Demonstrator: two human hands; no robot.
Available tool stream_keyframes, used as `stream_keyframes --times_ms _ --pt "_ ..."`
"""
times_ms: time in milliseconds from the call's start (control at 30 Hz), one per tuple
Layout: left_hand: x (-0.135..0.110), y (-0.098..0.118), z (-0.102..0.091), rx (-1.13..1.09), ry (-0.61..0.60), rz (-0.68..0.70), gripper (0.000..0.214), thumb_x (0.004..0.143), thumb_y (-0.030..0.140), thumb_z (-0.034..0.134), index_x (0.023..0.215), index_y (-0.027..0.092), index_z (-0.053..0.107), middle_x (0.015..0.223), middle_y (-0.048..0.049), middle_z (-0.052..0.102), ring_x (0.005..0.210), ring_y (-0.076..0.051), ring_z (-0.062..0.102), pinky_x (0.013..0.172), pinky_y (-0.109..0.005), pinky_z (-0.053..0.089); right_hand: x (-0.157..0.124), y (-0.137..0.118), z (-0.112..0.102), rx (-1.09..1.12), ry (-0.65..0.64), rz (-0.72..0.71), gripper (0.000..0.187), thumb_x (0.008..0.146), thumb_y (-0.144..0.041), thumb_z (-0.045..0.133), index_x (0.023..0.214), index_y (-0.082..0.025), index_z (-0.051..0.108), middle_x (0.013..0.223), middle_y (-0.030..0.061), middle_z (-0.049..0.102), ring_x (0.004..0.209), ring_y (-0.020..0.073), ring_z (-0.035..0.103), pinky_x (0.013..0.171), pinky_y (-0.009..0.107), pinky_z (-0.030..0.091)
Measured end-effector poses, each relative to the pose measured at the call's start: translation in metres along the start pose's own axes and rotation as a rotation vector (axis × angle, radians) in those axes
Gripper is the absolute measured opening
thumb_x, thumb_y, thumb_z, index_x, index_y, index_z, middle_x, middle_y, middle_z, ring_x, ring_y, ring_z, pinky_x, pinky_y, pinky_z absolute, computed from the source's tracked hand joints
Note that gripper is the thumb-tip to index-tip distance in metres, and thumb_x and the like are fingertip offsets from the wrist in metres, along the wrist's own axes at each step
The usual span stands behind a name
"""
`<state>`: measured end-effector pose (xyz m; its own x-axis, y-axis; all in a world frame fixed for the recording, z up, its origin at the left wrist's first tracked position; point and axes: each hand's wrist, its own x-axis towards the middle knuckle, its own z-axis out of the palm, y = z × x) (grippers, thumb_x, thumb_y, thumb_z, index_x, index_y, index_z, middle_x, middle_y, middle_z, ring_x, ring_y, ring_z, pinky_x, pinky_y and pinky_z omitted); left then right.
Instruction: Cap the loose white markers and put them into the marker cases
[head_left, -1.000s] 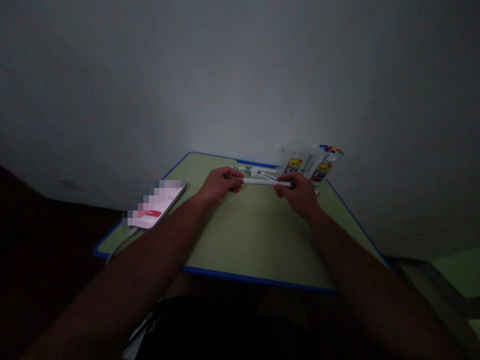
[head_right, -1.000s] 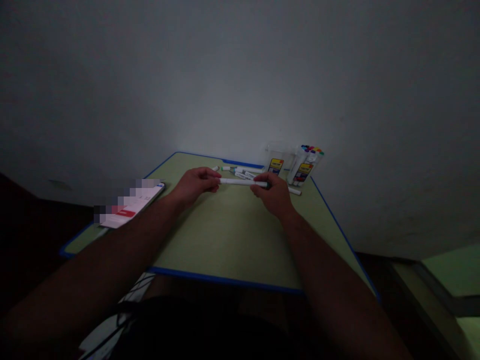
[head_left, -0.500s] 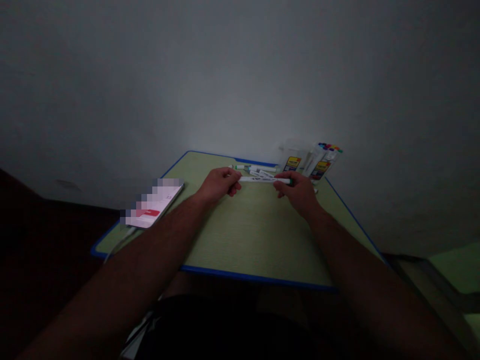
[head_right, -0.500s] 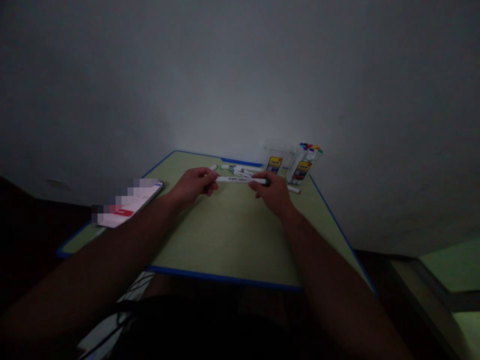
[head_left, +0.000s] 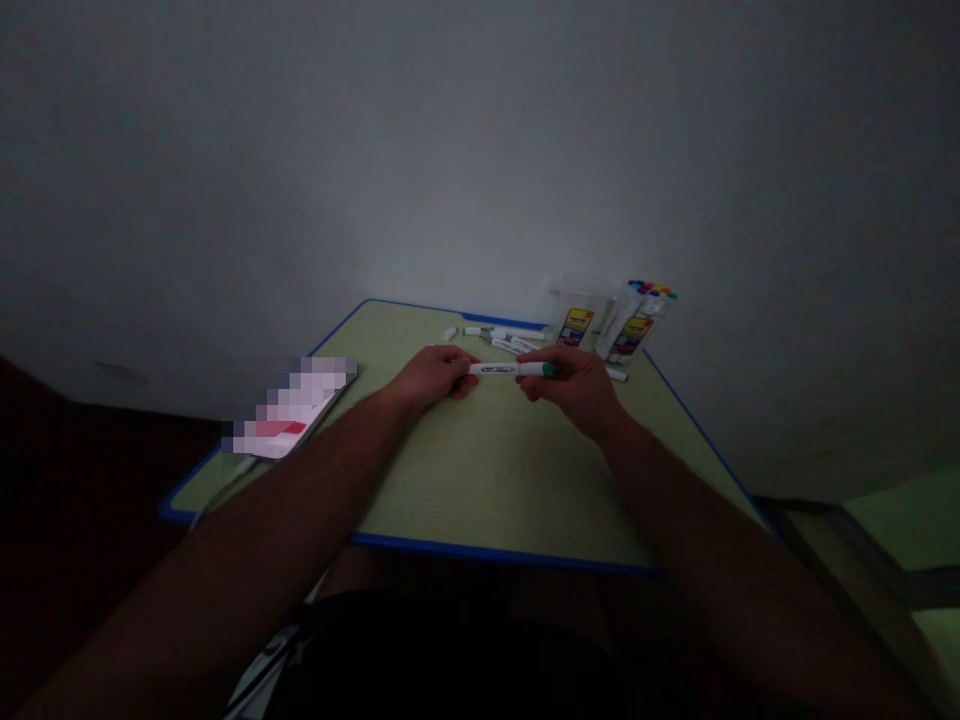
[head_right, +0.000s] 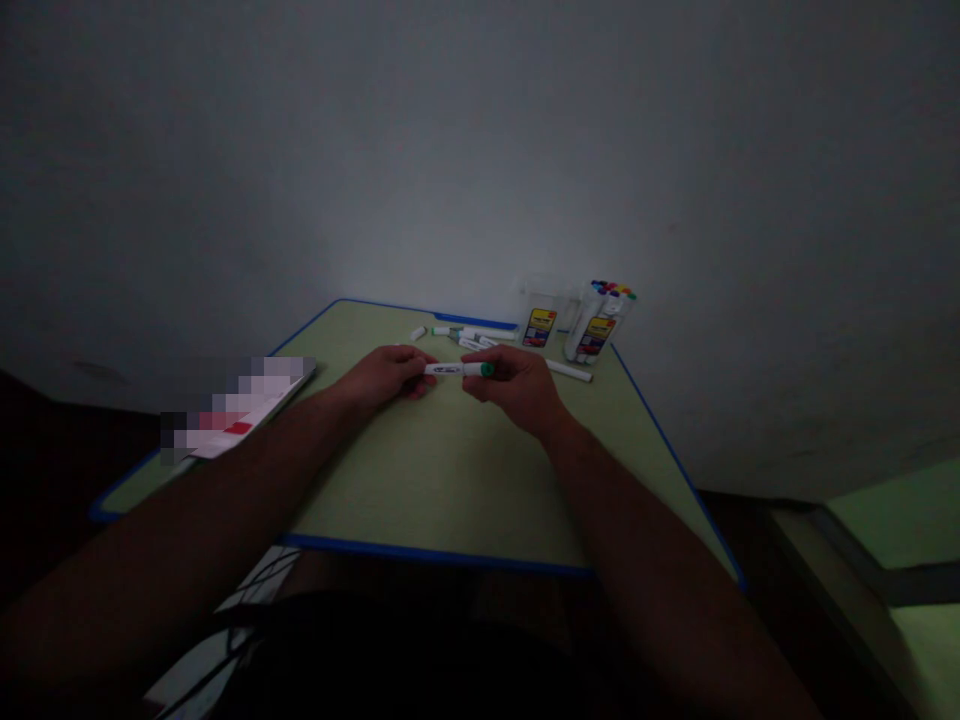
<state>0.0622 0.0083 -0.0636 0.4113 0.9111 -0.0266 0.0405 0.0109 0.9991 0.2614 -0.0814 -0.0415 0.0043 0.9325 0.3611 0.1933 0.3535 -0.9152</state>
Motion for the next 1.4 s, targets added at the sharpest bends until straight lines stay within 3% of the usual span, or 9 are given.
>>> stream_keyframes --times_ms 167,267,367,467,600,900,1100,1233,1400 --pt "0.000 0.001 -0.002 0.014 0.060 0.031 0.011 0.083 0.014 0.060 0.079 0.013 0.070 0.064 -0.0057 0.067 0.048 -0.011 0.055 0.049 -0.025 0.044 0.002 0.004 -0.003 -0.064 0.046 -0.013 0.034 0.064 -0.036 0.082 0.094 -0.021 0.076 0.065 -0.0016 0.067 0.055 0.0123 0.059 0.054 0.028 0.050" --pt "0.002 0.002 -0.007 0.045 0.143 0.106 0.008 0.080 0.020 0.066 0.078 0.013 0.070 0.064 -0.0049 0.067 0.047 -0.010 0.054 0.049 -0.024 0.043 0.004 0.008 -0.009 -0.286 0.147 -0.035 0.031 0.069 -0.034 0.078 0.096 -0.019 0.076 0.066 -0.0003 0.068 0.055 0.0127 0.058 0.055 0.029 0.048" --pt "0.000 0.006 -0.008 0.018 0.174 0.225 0.013 0.074 0.023 0.074 0.080 0.013 0.070 0.065 -0.0035 0.067 0.049 -0.009 0.055 0.050 -0.024 0.043 0.007 0.014 -0.016 -0.550 0.230 -0.092 0.023 0.069 -0.025 0.076 0.091 -0.019 0.077 0.083 0.0037 0.073 0.070 0.0158 0.064 0.068 0.032 0.051" --pt "-0.006 0.011 -0.003 -0.004 0.142 0.344 0.024 0.067 0.022 0.079 0.087 0.013 0.071 0.059 0.0015 0.063 0.050 -0.008 0.053 0.050 -0.022 0.041 0.009 0.022 -0.020 -0.684 0.201 -0.064 0.020 0.071 -0.023 0.073 0.090 -0.021 0.077 0.088 0.0033 0.075 0.078 0.0184 0.066 0.077 0.034 0.051" --pt "-0.015 0.017 0.007 -0.053 0.085 0.398 0.025 0.063 0.020 0.080 0.086 0.014 0.071 0.057 0.0037 0.061 0.050 -0.008 0.053 0.051 -0.022 0.042 0.009 0.028 -0.020 -0.756 0.132 -0.001 0.018 0.074 -0.025 0.072 0.091 -0.024 0.077 0.083 0.0004 0.075 0.072 0.0174 0.065 0.072 0.033 0.049" --pt "-0.021 0.021 0.012 0.086 0.088 0.413 0.023 0.066 0.020 0.078 0.087 0.015 0.070 0.057 0.0037 0.058 0.051 -0.008 0.050 0.050 -0.022 0.037 0.008 0.031 -0.020 -0.780 0.076 -0.002 0.018 0.077 -0.024 0.071 0.094 -0.025 0.077 0.086 0.0017 0.075 0.075 0.0175 0.065 0.074 0.034 0.048" --pt "-0.012 0.014 0.004 0.268 0.169 0.355 0.016 0.071 0.023 0.073 0.085 0.015 0.071 0.056 0.0035 0.056 0.050 -0.009 0.049 0.050 -0.024 0.034 0.011 0.034 -0.023 -0.718 0.152 -0.053 0.021 0.075 -0.026 0.071 0.096 -0.023 0.077 0.092 0.0038 0.076 0.078 0.0191 0.066 0.075 0.035 0.050" --pt "-0.010 0.011 -0.001 0.343 0.127 0.283 0.013 0.071 0.023 0.072 0.082 0.015 0.071 0.057 0.0017 0.060 0.051 -0.011 0.052 0.052 -0.025 0.036 0.011 0.033 -0.026 -0.680 0.190 -0.105 0.024 0.076 -0.030 0.070 0.096 -0.020 0.076 0.089 0.0051 0.075 0.072 0.0181 0.064 0.071 0.033 0.050" --pt "-0.010 0.010 -0.002 0.253 0.073 0.222 0.010 0.069 0.021 0.073 0.074 0.014 0.067 0.054 0.0000 0.061 0.050 -0.011 0.053 0.052 -0.026 0.038 0.008 0.028 -0.026 -0.667 0.166 -0.128 0.025 0.078 -0.031 0.067 0.097 -0.019 0.076 0.084 0.0044 0.074 0.067 0.0166 0.062 0.066 0.031 0.048"
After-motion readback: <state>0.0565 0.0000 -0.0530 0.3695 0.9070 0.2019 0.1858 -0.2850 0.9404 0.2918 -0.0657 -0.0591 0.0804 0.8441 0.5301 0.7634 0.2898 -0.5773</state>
